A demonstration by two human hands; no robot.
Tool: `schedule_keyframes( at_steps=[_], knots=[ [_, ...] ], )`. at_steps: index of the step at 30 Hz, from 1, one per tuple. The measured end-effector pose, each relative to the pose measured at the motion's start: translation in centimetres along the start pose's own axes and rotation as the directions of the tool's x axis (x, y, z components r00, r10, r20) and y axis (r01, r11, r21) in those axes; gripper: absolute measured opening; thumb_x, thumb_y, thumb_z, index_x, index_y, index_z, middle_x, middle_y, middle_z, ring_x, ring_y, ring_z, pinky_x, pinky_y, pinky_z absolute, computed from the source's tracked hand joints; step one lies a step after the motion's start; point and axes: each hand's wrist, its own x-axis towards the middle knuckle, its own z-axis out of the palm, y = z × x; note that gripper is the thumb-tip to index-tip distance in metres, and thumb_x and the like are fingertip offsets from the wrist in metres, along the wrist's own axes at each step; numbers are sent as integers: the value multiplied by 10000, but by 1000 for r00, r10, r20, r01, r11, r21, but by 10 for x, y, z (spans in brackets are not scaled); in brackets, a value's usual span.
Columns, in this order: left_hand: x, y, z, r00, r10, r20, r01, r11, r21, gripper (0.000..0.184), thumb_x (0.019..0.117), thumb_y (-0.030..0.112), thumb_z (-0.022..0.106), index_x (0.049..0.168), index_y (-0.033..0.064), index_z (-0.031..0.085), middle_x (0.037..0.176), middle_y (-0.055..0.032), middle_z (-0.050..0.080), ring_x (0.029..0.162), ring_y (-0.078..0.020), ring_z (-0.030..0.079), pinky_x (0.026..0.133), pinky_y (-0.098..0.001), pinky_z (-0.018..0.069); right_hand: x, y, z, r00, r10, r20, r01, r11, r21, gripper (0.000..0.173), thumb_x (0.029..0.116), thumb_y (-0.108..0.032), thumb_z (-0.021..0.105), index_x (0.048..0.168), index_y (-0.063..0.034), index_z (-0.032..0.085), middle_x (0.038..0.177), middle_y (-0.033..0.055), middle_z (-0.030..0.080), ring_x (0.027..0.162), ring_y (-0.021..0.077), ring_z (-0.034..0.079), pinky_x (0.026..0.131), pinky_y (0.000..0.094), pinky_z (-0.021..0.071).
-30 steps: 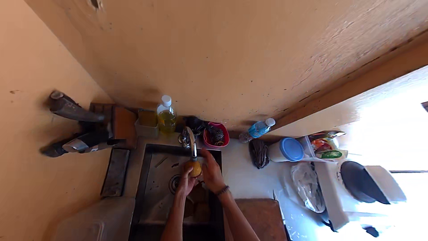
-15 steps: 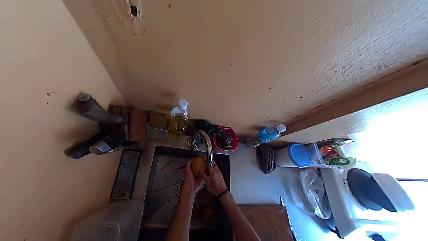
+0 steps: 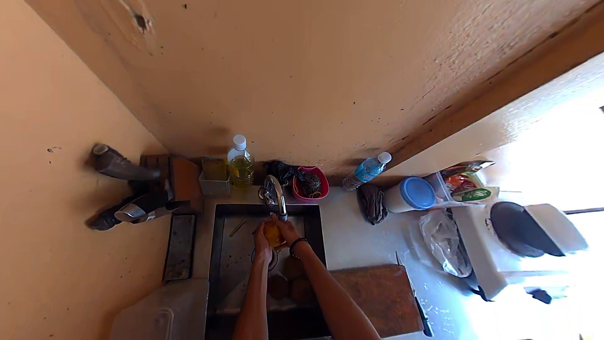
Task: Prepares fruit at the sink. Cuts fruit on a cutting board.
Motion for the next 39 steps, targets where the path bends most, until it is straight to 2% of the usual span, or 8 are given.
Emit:
schedule_keyframes(
  at_steps=[5, 11, 18, 22, 25, 28, 33, 39],
  knots=[
    [7, -3, 3, 889, -450, 82, 453, 841, -296, 554, 1064, 537, 306, 1330, 106, 529, 1184, -155, 635, 1003, -266, 629, 820, -460, 534, 2, 37, -6, 846, -533, -12, 485, 778, -400, 486, 977, -305, 664, 1385, -45, 624, 1492, 238, 518, 1353, 373, 522, 1132, 496, 428],
    [3, -6, -10, 859, -489, 151, 506, 770, -389, 520, 1008, 481, 438, 1370, 116, 508, 1299, -231, 582, 1102, -408, 611, 853, -600, 531, -19, -20, -33, 824, -507, 254, 556, 635, -536, 343, 1055, -164, 526, 1333, -3, 647, 1273, 176, 699, 1199, 261, 667, 1092, 424, 489],
    [2, 8, 4, 891, -371, 261, 451, 789, -418, 530, 1033, 449, 349, 1381, 82, 509, 1283, -264, 581, 1063, -426, 619, 857, -597, 531, -3, -84, -29, 687, -534, 492, 702, 661, -264, 437, 1076, -68, 448, 1486, 86, 458, 1491, 251, 526, 1395, 235, 517, 1189, 326, 380],
    [-6, 19, -9, 894, -346, 285, 438, 807, -395, 573, 1045, 486, 325, 1355, 35, 496, 1256, -281, 612, 1068, -423, 648, 853, -558, 558, -19, -62, -38, 783, -568, 255, 520, 821, 235, 457, 1091, -119, 375, 1519, 35, 421, 1512, 202, 511, 1354, 208, 552, 1146, 351, 459],
    [-15, 14, -29, 936, -276, 218, 331, 901, -280, 523, 1047, 483, 369, 1345, 71, 494, 1225, -198, 626, 1067, -350, 652, 846, -542, 571, -55, -4, -55, 795, -567, 214, 604, 772, -196, 434, 1074, -104, 448, 1467, 76, 483, 1485, 236, 540, 1365, 276, 556, 1159, 403, 443],
    [-19, -16, -49, 931, -328, 159, 357, 908, -218, 579, 1051, 518, 348, 1480, 130, 376, 1419, -176, 511, 1241, -363, 561, 963, -607, 510, -110, 68, -104, 883, -457, 104, 371, 547, -751, 330, 1044, -222, 537, 1313, -118, 698, 1375, 121, 662, 1338, 301, 574, 1171, 526, 397],
    [-58, -56, -71, 922, -379, 82, 386, 881, -274, 565, 1057, 504, 273, 1471, 131, 369, 1419, -163, 515, 1230, -333, 573, 950, -543, 533, -203, 173, -255, 720, -202, -664, -309, 763, -568, 387, 1029, -209, 561, 1392, -99, 635, 1390, 207, 620, 1318, 399, 561, 1109, 586, 436],
    [-75, -71, -58, 914, -360, 187, 405, 835, -373, 602, 1059, 521, 263, 1443, 74, 388, 1336, -265, 552, 1138, -433, 622, 867, -593, 568, -219, 261, -360, 877, -67, -476, -199, 850, -487, 473, 961, -58, 640, 1414, 20, 528, 1367, 275, 593, 1207, 411, 626, 1043, 545, 499]
  ],
)
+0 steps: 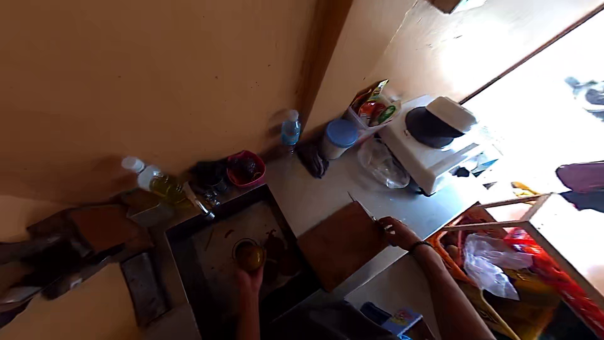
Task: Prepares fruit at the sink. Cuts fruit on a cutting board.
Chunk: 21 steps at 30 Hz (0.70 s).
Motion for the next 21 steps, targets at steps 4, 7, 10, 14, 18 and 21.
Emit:
schedule_keyframes(
  at_steps=[4, 7, 10, 14, 18, 21],
  knots=[
    [-20, -12, 26, 998, -57, -27, 61, 980, 188, 582, 1077, 504, 317, 1465, 75, 389, 1366, -261, 531, 1160, -434, 600, 911, -606, 537, 0, 1, -6, 1000, -4, -7, 3, 996, -84, 459, 958, -40, 637, 1395, 53, 531, 1286, 304, 633, 1215, 469, 608, 1067, 607, 459],
    [-39, -18, 44, 997, -68, -44, 79, 946, 313, 561, 1072, 468, 391, 1496, 101, 367, 1425, -246, 487, 1187, -428, 585, 917, -598, 537, 3, 0, 3, 992, 58, -108, -65, 996, -65, 453, 990, -82, 608, 1391, 94, 491, 1297, 353, 589, 1262, 508, 553, 1094, 621, 418],
    [-54, -32, 49, 999, -15, -32, 30, 845, 534, 498, 1083, 355, 464, 1499, 86, 406, 1431, -239, 493, 1177, -407, 593, 891, -573, 550, -7, 2, 6, 975, 91, -204, -81, 995, 55, 393, 1045, -112, 470, 1373, 101, 498, 1247, 356, 607, 1179, 485, 604, 1026, 617, 450],
    [-74, -58, 55, 970, 202, 132, -230, 604, 763, 389, 1034, 280, 496, 1298, 12, 595, 1241, -186, 626, 1101, -273, 618, 905, -457, 539, -48, -35, 0, 969, 78, -233, -46, 989, 141, 431, 1087, -245, 374, 1358, 61, 510, 1047, 293, 653, 977, 429, 649, 888, 592, 490],
    [-85, -84, 68, 945, 251, 210, -324, 632, 704, 383, 969, 245, 478, 1246, -4, 566, 1124, -154, 645, 1019, -235, 641, 862, -414, 562, -94, -92, 41, 993, -117, -18, 118, 971, 208, 417, 1105, -273, 413, 1329, 41, 571, 951, 216, 678, 802, 319, 685, 764, 512, 570],
    [-83, -78, 67, 979, 184, 88, -204, 875, 439, 466, 992, 283, 393, 1371, 26, 480, 1246, -229, 590, 1092, -358, 623, 914, -564, 538, -101, -130, 86, 937, -308, 166, 238, 910, 340, 333, 1047, -212, 500, 1270, 29, 556, 871, 149, 667, 723, 250, 686, 699, 445, 599]
  ],
)
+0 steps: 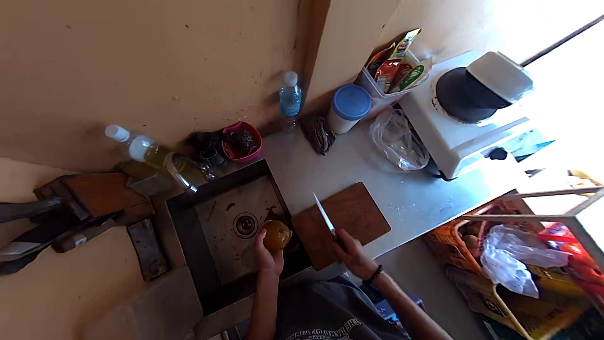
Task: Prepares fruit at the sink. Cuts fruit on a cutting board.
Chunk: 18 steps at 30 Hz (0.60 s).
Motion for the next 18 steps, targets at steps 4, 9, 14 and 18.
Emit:
schedule_keyframes(
  at_steps=[4, 9, 14, 18],
  knots=[
    [6, 17, -15, 988, -33, -148, 6, 983, -185, 517, 1008, 379, 326, 1381, 46, 462, 1294, -264, 577, 1119, -410, 615, 895, -592, 532, 41, -53, 46, 955, 11, 296, 60, 972, -229, 529, 1064, -513, 393, 1131, -49, 639, 883, 164, 666, 865, 344, 673, 785, 566, 517],
    [13, 26, -37, 921, -35, -388, -24, 989, -146, 478, 1062, 461, 366, 1328, 91, 513, 1199, -188, 612, 1017, -325, 630, 805, -518, 547, 76, -105, 104, 918, 139, 371, 70, 865, -496, 796, 1102, -512, 96, 1073, 19, 688, 1119, 242, 706, 1151, 403, 662, 937, 603, 492],
    [30, 32, -61, 813, -48, -580, -63, 983, -170, 505, 1054, 458, 423, 1334, 54, 538, 1233, -211, 610, 1056, -345, 621, 847, -560, 531, 96, -119, 146, 931, 127, 341, 110, 796, -596, 672, 1104, -404, 156, 1086, 15, 681, 1174, 232, 703, 1175, 386, 662, 921, 580, 506],
    [38, 33, -75, 748, -22, -663, -71, 991, -113, 455, 1053, 407, 436, 1282, 35, 562, 1181, -208, 610, 1007, -334, 613, 807, -541, 527, 99, -123, 168, 913, 148, 379, 128, 779, -613, 639, 1101, -382, 172, 1104, 15, 671, 1200, 225, 697, 1187, 380, 657, 922, 573, 506]
  ],
)
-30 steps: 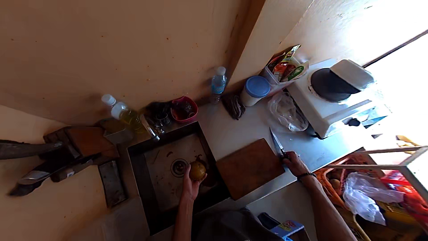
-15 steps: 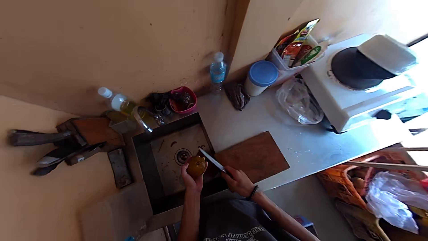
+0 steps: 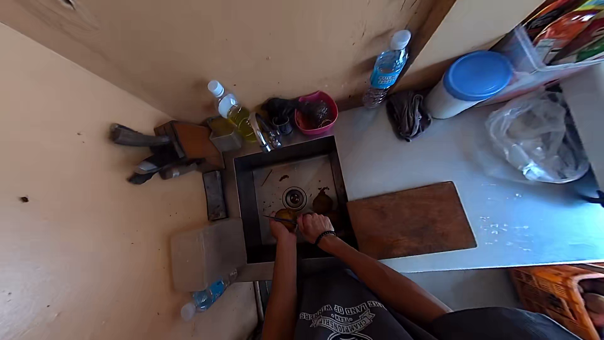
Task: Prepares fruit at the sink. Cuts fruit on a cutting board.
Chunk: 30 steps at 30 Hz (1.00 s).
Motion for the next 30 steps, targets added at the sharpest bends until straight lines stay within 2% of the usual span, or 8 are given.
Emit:
schedule_keyframes(
  at_steps=[6, 10, 14, 17, 20, 23, 27, 30],
  knots=[
    [33, -13, 9, 995, 50, -89, -37, 989, 140, 534, 1072, 459, 404, 1260, 3, 608, 1226, -230, 618, 1082, -369, 607, 884, -584, 505, 27, -6, 0, 994, 109, 13, -109, 994, 4, 596, 1095, -378, 210, 1164, -8, 672, 1230, 211, 693, 1210, 370, 649, 940, 573, 507],
    [46, -15, 23, 993, 31, -110, -19, 994, 111, 474, 1044, 417, 468, 1204, -2, 620, 1143, -229, 625, 1001, -359, 616, 826, -572, 522, 45, -9, -7, 982, 191, 4, -191, 981, 21, 573, 1099, -376, 227, 1195, -34, 676, 1233, 196, 700, 1218, 362, 648, 955, 572, 504],
    [43, -11, 26, 998, -36, -41, 38, 998, 50, 450, 1029, 403, 479, 1216, 11, 596, 1131, -228, 609, 975, -357, 606, 799, -571, 515, 67, -3, -2, 975, 214, -64, -212, 977, 28, 543, 1088, -374, 278, 1137, -43, 705, 1177, 192, 719, 1168, 371, 670, 917, 586, 516],
    [32, 3, 19, 992, -91, 82, 90, 996, 20, 466, 1030, 404, 437, 1283, 29, 551, 1229, -230, 593, 1070, -380, 602, 871, -608, 511, 87, 22, -4, 957, 286, -54, -282, 957, 72, 407, 1066, -324, 449, 1231, -47, 699, 1246, 236, 683, 1184, 431, 646, 948, 642, 513],
    [41, 12, 5, 970, -196, 145, 201, 979, -20, 529, 1025, 477, 413, 1381, 95, 498, 1338, -232, 545, 1149, -408, 576, 908, -633, 492, 86, 34, -4, 941, 339, -25, -335, 937, 99, 411, 1026, -245, 556, 1347, 8, 597, 1305, 259, 643, 1200, 435, 635, 946, 628, 519],
    [58, 13, -2, 931, -253, 263, 263, 965, -3, 562, 1021, 494, 386, 1418, 101, 443, 1367, -261, 517, 1137, -438, 578, 878, -632, 508, 90, 29, -1, 928, 371, -34, -349, 897, 271, 588, 1065, -242, 462, 1564, 33, 318, 1462, 254, 534, 1338, 391, 551, 1081, 568, 460],
    [74, 3, -14, 905, -217, 367, 239, 971, -16, 550, 1065, 476, 419, 1463, 98, 444, 1412, -232, 529, 1226, -403, 577, 968, -595, 515, 77, 27, -7, 952, 304, -26, -284, 914, 289, 559, 1124, -373, 243, 1350, -6, 599, 1315, 231, 652, 1270, 369, 611, 1051, 553, 472],
    [67, 3, -10, 912, -261, 317, 284, 958, -28, 549, 1030, 474, 473, 1444, 114, 459, 1393, -229, 535, 1215, -412, 571, 954, -623, 500, 77, 29, -7, 979, 194, -67, -179, 968, 178, 578, 1123, -370, 238, 1193, -2, 678, 1221, 234, 689, 1220, 380, 638, 1002, 576, 486]
  ],
)
